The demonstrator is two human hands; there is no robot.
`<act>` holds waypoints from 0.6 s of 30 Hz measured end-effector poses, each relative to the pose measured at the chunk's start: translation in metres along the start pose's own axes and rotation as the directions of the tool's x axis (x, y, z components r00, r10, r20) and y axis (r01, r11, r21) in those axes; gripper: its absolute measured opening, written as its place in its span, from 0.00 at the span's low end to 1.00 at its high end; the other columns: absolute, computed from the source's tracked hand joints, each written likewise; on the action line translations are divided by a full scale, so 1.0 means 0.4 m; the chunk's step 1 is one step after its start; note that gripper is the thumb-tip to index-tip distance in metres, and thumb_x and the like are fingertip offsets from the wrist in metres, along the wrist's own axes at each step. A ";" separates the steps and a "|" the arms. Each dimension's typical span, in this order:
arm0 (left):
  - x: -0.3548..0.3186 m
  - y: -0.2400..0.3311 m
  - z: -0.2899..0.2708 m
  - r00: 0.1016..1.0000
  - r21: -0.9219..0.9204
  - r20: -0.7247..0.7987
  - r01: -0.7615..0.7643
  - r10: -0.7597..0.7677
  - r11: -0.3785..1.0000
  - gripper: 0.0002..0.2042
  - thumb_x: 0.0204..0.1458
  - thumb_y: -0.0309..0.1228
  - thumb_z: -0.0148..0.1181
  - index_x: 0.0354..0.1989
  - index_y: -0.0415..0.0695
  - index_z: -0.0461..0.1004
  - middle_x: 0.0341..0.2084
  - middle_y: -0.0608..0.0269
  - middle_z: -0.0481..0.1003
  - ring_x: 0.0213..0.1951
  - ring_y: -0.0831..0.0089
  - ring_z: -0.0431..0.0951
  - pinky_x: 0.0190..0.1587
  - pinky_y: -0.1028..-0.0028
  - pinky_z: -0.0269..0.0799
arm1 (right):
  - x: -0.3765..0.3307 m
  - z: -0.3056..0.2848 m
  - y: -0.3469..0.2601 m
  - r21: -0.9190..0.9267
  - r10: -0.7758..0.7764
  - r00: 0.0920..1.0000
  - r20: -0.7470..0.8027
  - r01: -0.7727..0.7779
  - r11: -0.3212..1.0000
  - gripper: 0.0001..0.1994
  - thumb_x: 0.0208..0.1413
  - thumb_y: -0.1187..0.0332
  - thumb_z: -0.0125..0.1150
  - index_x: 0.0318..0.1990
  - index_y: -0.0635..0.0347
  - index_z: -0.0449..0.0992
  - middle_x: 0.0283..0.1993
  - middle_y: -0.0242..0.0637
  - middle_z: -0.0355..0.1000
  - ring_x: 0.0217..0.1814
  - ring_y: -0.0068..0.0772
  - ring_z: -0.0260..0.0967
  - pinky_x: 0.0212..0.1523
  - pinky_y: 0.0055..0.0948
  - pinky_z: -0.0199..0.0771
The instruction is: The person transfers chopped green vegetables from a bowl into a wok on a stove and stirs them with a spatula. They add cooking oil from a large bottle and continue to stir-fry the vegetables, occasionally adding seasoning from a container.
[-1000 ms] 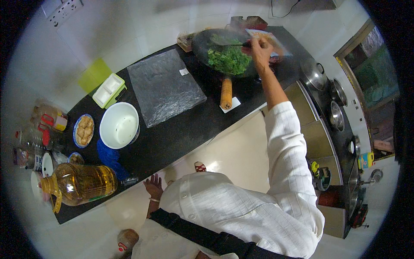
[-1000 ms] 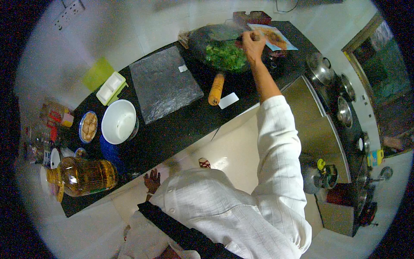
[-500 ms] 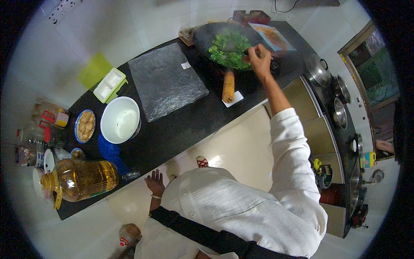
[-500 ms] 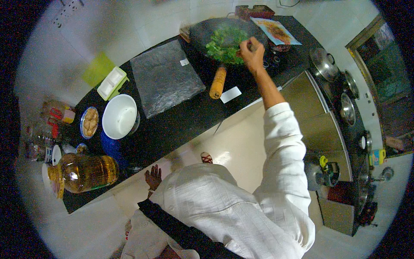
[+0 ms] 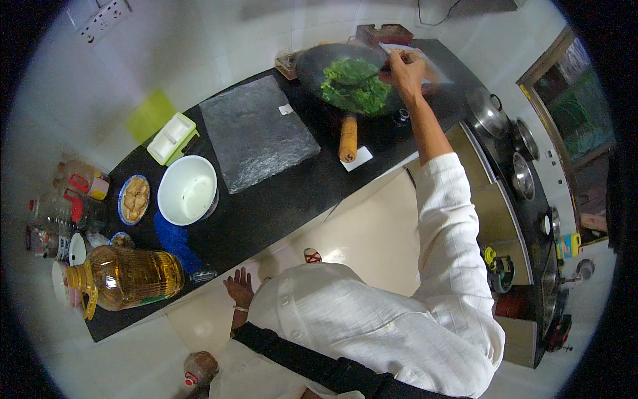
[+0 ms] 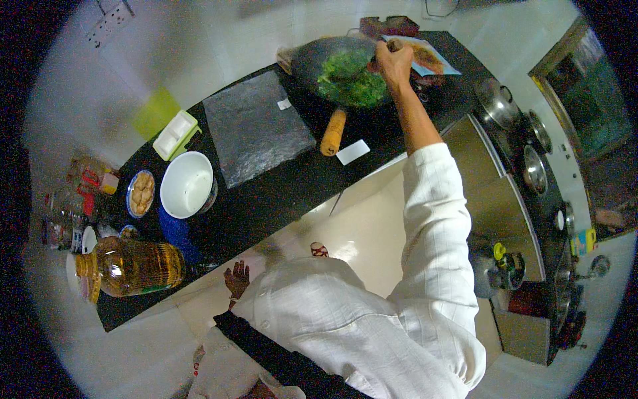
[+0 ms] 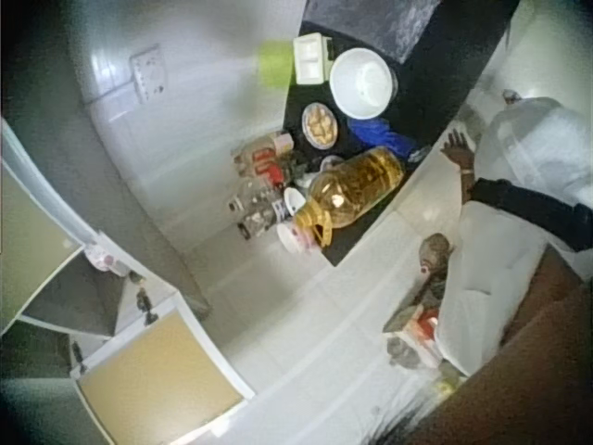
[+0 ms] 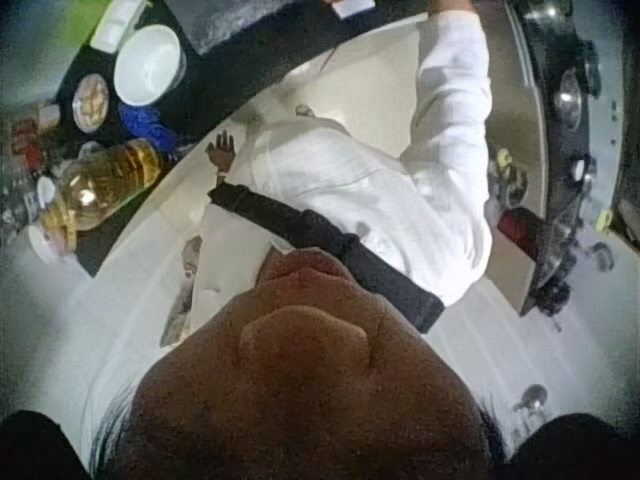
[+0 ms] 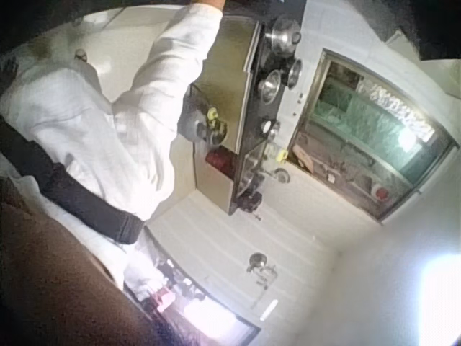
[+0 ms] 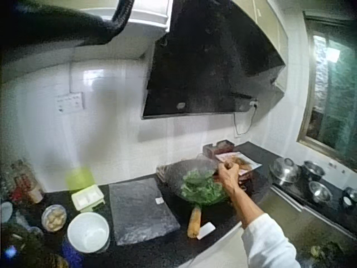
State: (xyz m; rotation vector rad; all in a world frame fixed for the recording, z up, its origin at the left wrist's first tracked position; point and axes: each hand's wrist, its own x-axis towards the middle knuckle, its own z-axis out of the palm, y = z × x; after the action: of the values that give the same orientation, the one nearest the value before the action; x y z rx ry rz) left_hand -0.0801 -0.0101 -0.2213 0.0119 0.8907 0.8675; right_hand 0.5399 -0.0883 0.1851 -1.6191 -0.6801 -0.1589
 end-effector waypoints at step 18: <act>-0.110 -0.020 0.130 0.978 0.065 -0.045 -0.203 0.206 0.977 0.27 0.56 0.53 0.32 0.56 0.45 0.52 0.53 0.57 0.60 0.54 0.60 0.63 0.54 0.60 0.61 | -0.195 -0.056 -0.040 -0.082 -0.046 0.991 0.123 0.056 0.995 0.07 0.52 0.70 0.55 0.31 0.65 0.72 0.28 0.32 0.70 0.26 0.20 0.66 0.25 0.22 0.69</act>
State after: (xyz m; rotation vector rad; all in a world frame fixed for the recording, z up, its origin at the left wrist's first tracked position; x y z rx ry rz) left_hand -0.0536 -0.0274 -0.1606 0.1360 0.9749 1.0361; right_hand 0.4745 -0.1351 0.1658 -1.7047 -0.8182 -0.1288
